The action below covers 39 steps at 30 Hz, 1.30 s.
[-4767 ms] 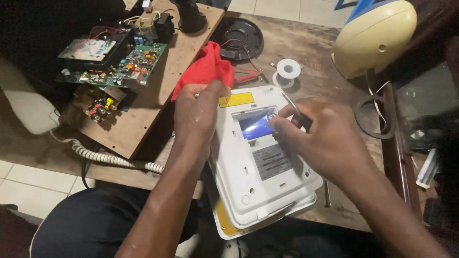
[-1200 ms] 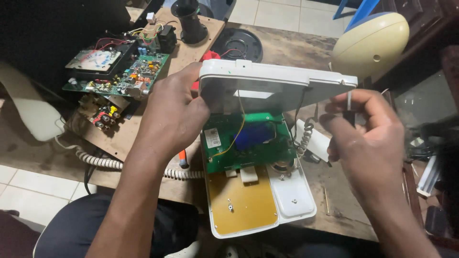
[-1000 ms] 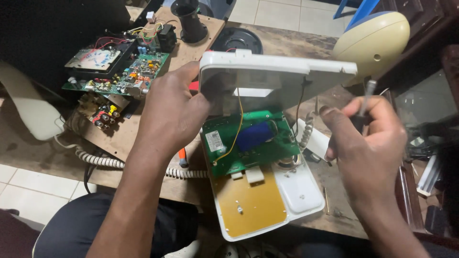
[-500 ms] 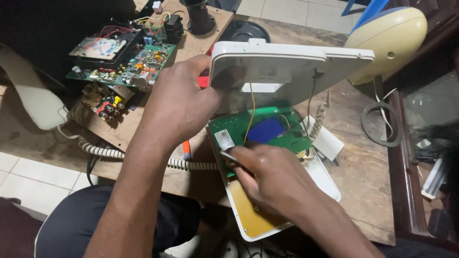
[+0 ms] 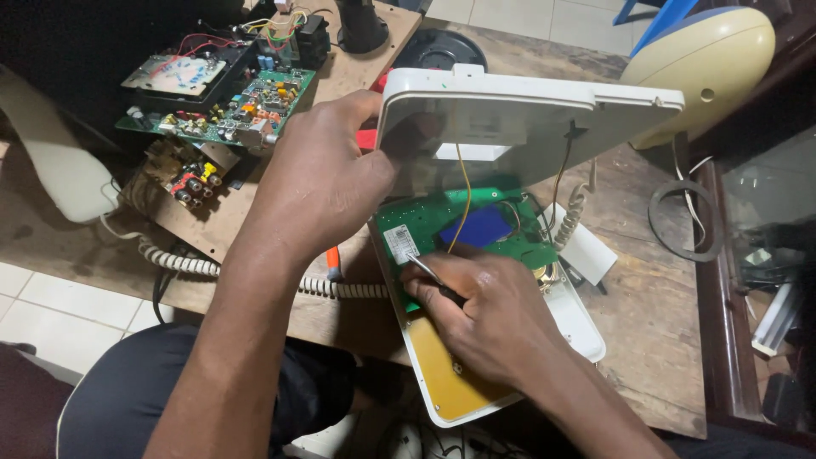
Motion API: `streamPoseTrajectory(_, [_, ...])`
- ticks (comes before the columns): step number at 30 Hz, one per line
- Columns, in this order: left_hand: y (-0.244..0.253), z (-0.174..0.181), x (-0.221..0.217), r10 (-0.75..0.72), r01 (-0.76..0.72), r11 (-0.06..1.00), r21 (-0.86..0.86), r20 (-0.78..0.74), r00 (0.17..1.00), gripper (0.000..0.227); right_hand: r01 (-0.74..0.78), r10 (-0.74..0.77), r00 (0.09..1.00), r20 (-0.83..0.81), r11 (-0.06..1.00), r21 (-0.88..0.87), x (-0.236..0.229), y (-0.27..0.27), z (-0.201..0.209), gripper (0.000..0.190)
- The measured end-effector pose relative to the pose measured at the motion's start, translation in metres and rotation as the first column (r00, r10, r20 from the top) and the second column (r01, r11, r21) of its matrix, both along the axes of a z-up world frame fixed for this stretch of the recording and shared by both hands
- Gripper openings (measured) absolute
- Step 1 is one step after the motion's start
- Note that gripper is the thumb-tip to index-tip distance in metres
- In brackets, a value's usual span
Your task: Disassembling a telephone base unit by removing screws and opening the casing to access internal components.
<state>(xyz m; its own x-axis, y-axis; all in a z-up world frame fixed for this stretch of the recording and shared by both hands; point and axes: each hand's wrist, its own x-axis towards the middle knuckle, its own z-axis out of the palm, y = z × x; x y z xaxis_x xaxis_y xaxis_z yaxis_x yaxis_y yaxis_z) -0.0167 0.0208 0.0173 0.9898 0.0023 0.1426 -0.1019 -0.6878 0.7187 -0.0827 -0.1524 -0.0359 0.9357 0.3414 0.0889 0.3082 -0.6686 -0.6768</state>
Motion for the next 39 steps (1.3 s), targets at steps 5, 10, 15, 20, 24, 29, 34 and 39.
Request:
streamPoseTrajectory(5, [0.000,0.001,0.002,-0.010,0.009,0.999,-0.039,-0.029,1.000,0.059,0.011,-0.014,0.997,0.077,0.999,0.043,-0.002,0.001,-0.003,0.015])
streamPoseTrajectory(10, [0.000,0.001,0.002,-0.008,0.008,1.000,-0.009,-0.028,1.000,0.065,0.211,-0.119,0.930,-0.348,0.948,0.239,0.006,-0.004,0.000,0.019])
streamPoseTrajectory(15, [0.001,0.000,0.001,-0.018,0.018,1.000,-0.008,-0.019,1.000,0.077,0.287,-0.186,0.861,-0.473,0.946,0.151,0.007,-0.002,0.010,0.023])
streamPoseTrajectory(20, [0.002,-0.002,0.005,-0.026,0.026,1.000,-0.010,0.010,1.000,0.081,0.087,-0.048,0.978,-0.205,0.978,0.189,0.007,-0.009,0.011,0.023])
streamPoseTrajectory(24, [0.002,0.002,0.007,-0.013,0.014,1.000,0.010,-0.050,0.999,0.067,0.064,-0.067,0.998,0.004,0.974,0.218,0.006,-0.018,0.024,0.028])
streamPoseTrajectory(29, [-0.004,0.019,0.003,0.003,-0.004,1.000,-0.014,-0.113,0.994,0.048,0.288,-0.292,0.956,0.027,0.952,0.101,0.013,-0.037,0.033,0.024])
streamPoseTrajectory(34, [-0.001,0.015,0.008,-0.016,0.025,0.998,0.058,-0.153,0.988,0.029,0.407,-0.408,0.912,-0.038,0.889,0.210,0.018,-0.050,0.041,0.013])
streamPoseTrajectory(39, [-0.005,0.006,0.011,0.020,-0.008,0.988,0.155,-0.077,0.997,0.036,0.409,-0.422,0.864,0.276,0.906,0.105,0.018,-0.074,0.043,0.013])
